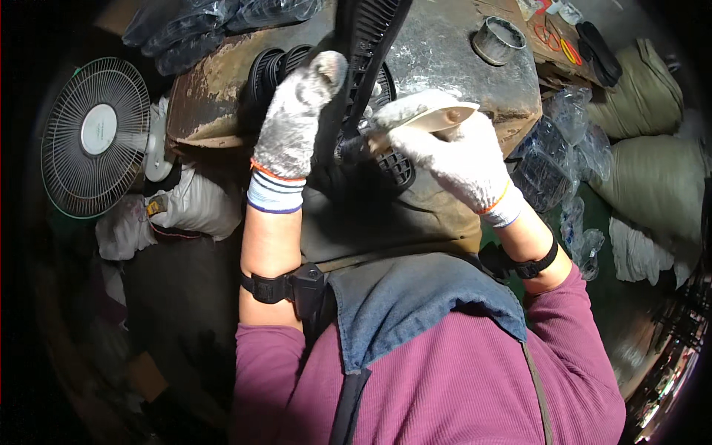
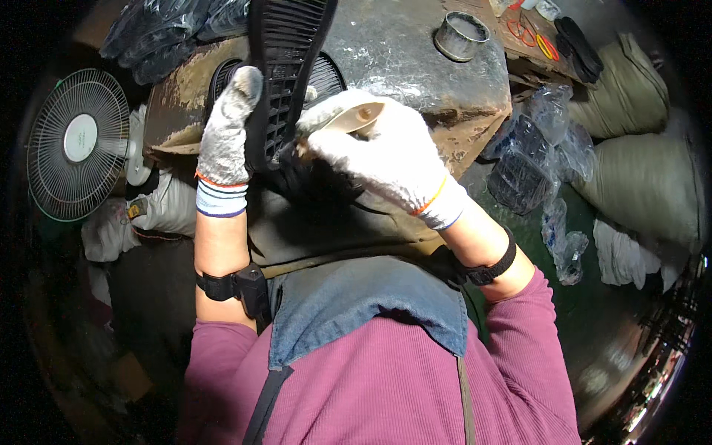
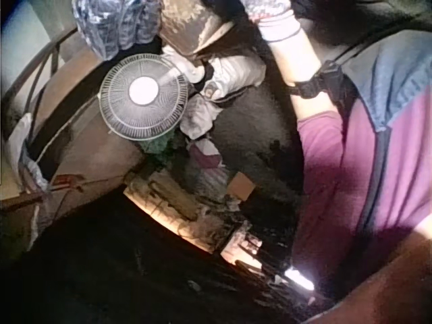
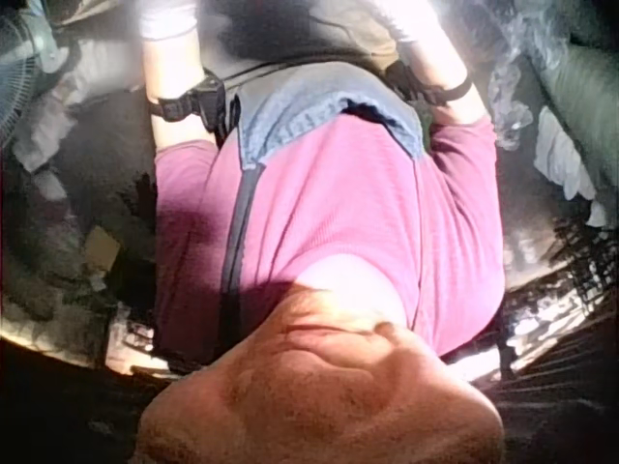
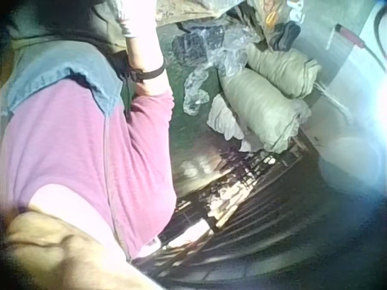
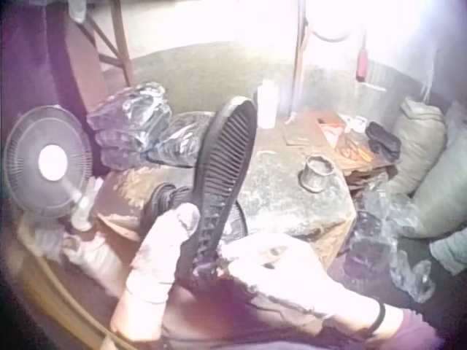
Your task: The person removes a stack of soles from a plastic bag and applies liquid from a container to the bottom of each sole using a brush. After brushing each sole, the person places it back onto the stack.
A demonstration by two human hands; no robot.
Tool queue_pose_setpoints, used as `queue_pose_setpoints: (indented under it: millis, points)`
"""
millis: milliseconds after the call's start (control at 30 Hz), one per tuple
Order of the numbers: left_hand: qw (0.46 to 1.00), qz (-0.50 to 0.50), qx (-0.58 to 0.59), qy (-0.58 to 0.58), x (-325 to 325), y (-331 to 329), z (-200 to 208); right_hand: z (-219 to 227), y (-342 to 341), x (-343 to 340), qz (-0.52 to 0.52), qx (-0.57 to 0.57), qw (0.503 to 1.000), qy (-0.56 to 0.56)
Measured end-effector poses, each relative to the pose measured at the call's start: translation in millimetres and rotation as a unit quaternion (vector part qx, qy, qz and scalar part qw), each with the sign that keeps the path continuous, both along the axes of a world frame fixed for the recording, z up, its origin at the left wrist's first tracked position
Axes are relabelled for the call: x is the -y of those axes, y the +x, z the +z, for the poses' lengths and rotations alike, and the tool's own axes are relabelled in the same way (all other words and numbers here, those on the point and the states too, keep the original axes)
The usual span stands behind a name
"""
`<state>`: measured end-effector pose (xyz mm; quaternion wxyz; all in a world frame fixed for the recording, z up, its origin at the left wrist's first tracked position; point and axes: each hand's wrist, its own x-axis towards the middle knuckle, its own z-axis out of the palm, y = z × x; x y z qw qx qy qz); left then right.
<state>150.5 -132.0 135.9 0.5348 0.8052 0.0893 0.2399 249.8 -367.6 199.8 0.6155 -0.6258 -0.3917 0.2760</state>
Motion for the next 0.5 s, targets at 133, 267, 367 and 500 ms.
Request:
queue_pose_setpoints:
  millis: [133,267,367,500]
  points:
    - [0.875,0.013,0.138,0.463,28.8,-9.8,42.5,9.4,8.5,-9.1,-0.029,0.199,0.975,-0.096]
    - [0.909,0.017,0.023,0.416,61.6,-26.0,38.3,-1.5,47.2,-2.0,-0.167,0.159,0.972,-0.037]
    - [0.97,-0.031,-0.044,0.238,85.9,-50.7,27.9,-12.1,78.4,2.9,-0.173,0.213,0.962,0.014]
    - [0.976,-0.023,-0.061,-0.207,89.6,-131.1,10.4,-14.2,60.0,-23.8,-0.152,0.227,0.961,0.027]
